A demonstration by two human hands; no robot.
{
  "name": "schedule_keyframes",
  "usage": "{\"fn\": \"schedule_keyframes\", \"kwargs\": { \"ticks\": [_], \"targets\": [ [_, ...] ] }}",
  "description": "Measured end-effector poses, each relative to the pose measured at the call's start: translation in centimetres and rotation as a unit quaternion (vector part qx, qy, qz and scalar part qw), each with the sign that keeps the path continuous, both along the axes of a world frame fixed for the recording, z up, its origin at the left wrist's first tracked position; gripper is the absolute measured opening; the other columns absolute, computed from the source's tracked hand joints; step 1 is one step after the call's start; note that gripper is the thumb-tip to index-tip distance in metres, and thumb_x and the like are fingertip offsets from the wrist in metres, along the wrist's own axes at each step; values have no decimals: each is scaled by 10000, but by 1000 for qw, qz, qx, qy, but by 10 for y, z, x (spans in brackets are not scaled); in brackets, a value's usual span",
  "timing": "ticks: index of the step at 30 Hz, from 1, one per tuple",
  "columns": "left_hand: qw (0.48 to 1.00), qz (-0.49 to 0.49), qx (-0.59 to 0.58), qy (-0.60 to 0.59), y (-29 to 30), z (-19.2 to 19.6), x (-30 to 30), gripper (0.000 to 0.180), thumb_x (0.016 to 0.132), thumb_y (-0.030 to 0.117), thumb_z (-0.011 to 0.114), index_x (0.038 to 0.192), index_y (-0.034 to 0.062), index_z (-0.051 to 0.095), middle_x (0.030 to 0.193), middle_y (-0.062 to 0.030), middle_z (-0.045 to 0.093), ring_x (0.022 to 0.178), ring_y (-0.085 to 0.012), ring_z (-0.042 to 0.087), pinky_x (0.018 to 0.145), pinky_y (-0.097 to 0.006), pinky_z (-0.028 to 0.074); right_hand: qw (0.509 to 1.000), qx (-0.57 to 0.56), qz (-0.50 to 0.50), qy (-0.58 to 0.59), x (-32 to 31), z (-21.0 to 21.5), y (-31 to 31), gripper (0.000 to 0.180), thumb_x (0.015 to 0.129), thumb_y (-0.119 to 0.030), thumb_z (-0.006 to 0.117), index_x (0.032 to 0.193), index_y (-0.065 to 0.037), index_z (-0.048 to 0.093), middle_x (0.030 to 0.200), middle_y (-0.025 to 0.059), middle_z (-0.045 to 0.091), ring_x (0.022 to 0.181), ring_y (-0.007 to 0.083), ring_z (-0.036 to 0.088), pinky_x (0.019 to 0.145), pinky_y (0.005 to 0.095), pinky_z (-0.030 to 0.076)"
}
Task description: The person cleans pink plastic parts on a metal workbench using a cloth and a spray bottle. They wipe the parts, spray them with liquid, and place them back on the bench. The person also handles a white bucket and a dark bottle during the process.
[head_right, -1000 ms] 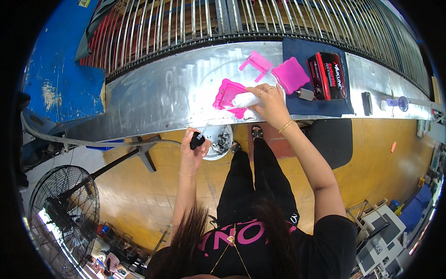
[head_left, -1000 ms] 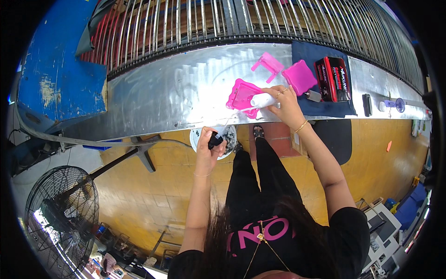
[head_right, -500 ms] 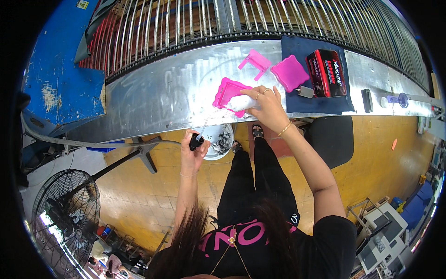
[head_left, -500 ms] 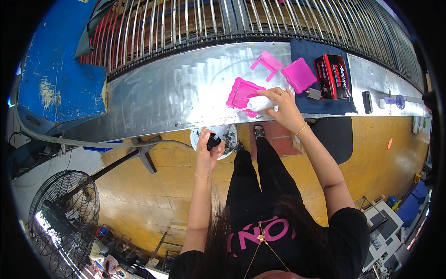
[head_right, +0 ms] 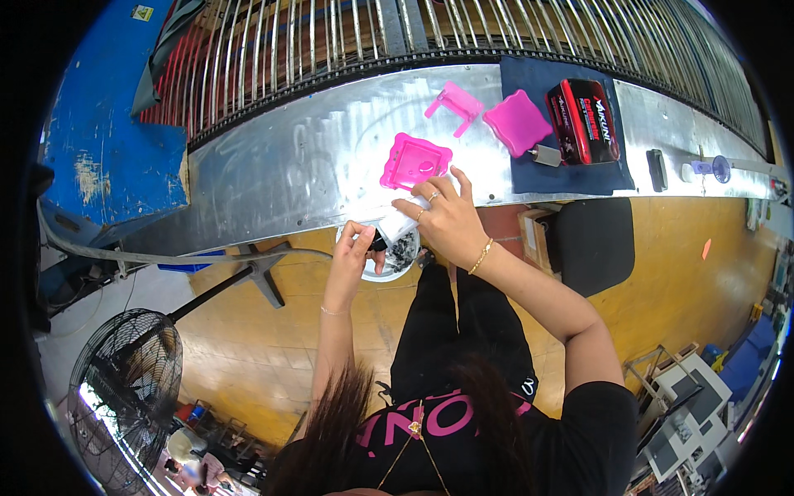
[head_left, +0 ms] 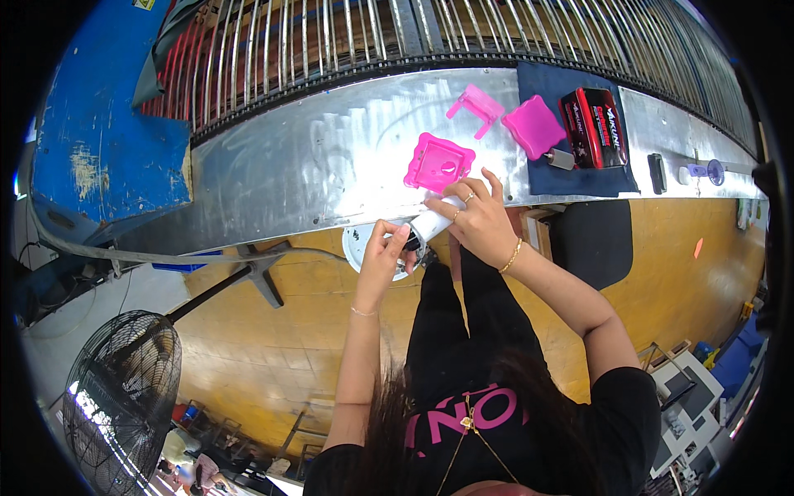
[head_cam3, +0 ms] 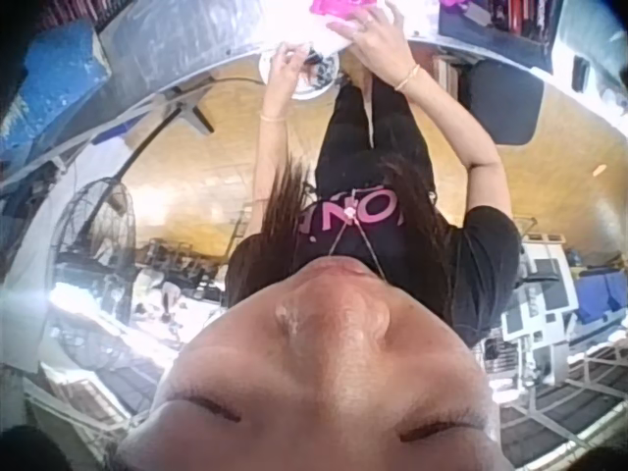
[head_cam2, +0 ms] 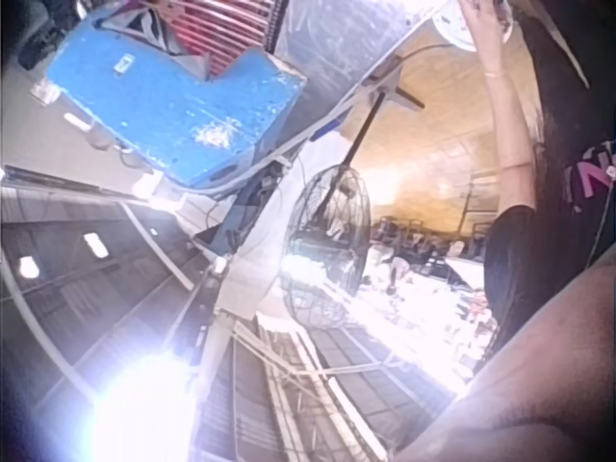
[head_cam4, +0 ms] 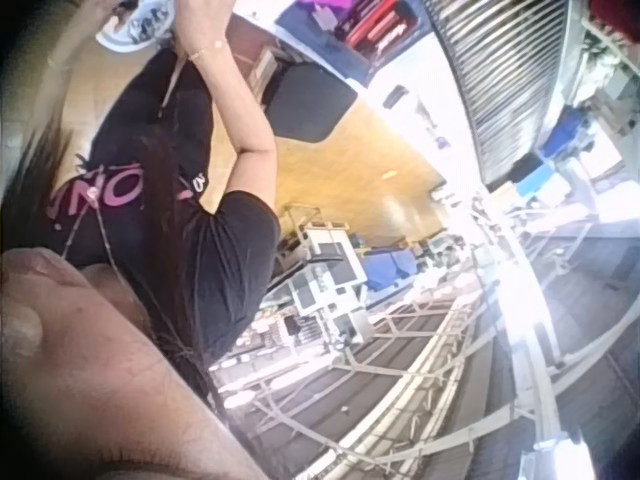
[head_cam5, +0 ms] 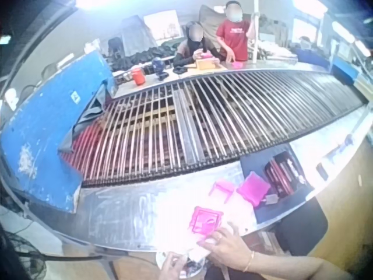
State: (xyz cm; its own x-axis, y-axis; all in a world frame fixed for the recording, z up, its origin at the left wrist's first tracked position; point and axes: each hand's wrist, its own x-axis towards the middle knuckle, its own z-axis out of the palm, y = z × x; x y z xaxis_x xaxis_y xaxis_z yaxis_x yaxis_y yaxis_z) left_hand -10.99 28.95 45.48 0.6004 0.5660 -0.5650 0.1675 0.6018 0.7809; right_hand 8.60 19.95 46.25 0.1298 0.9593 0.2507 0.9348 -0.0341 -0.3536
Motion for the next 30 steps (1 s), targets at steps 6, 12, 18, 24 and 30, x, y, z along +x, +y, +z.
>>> {"fn": "schedule_keyframes", "kwargs": {
  "ticks": [6,12,18,24,30],
  "targets": [
    [947,-154,281,36,-8,0,-8,294,888,165,714,1089,34,544,969,-107,615,883,-211,608,728,-304,474,977,-134,71,152,19,7,-8,457,666,-139,768,1117,-188,714,1006,41,626,1036,252,568,934,368,464],
    [798,-236,554,23,-6,37,1,408,801,-22,728,1180,42,592,1144,-124,567,1052,-257,603,892,-311,485,910,-230,125,321,28,-9,-17,560,673,-279,820,1196,-130,686,943,118,649,923,293,623,841,388,501],
    [944,-40,322,-66,-25,36,13,587,819,-25,730,1340,53,471,1330,-120,502,1196,-252,564,985,-351,487,852,-232,108,457,11,-11,-31,591,701,-331,818,1219,-92,665,904,121,642,862,278,628,784,364,488],
    [970,70,144,-181,-22,45,22,520,815,-48,731,1268,10,484,1379,-97,380,1257,-254,506,996,-346,484,826,-205,70,520,-1,14,-31,590,717,-345,824,1221,-84,662,869,95,609,782,227,589,728,330,476],
    [959,57,248,-123,-22,39,12,466,830,96,771,1232,37,543,1208,-66,494,1100,-167,527,1044,-358,410,858,-152,21,491,-19,17,-32,583,721,-363,830,1195,-65,665,897,110,625,811,234,608,727,338,489]
  ]
}}
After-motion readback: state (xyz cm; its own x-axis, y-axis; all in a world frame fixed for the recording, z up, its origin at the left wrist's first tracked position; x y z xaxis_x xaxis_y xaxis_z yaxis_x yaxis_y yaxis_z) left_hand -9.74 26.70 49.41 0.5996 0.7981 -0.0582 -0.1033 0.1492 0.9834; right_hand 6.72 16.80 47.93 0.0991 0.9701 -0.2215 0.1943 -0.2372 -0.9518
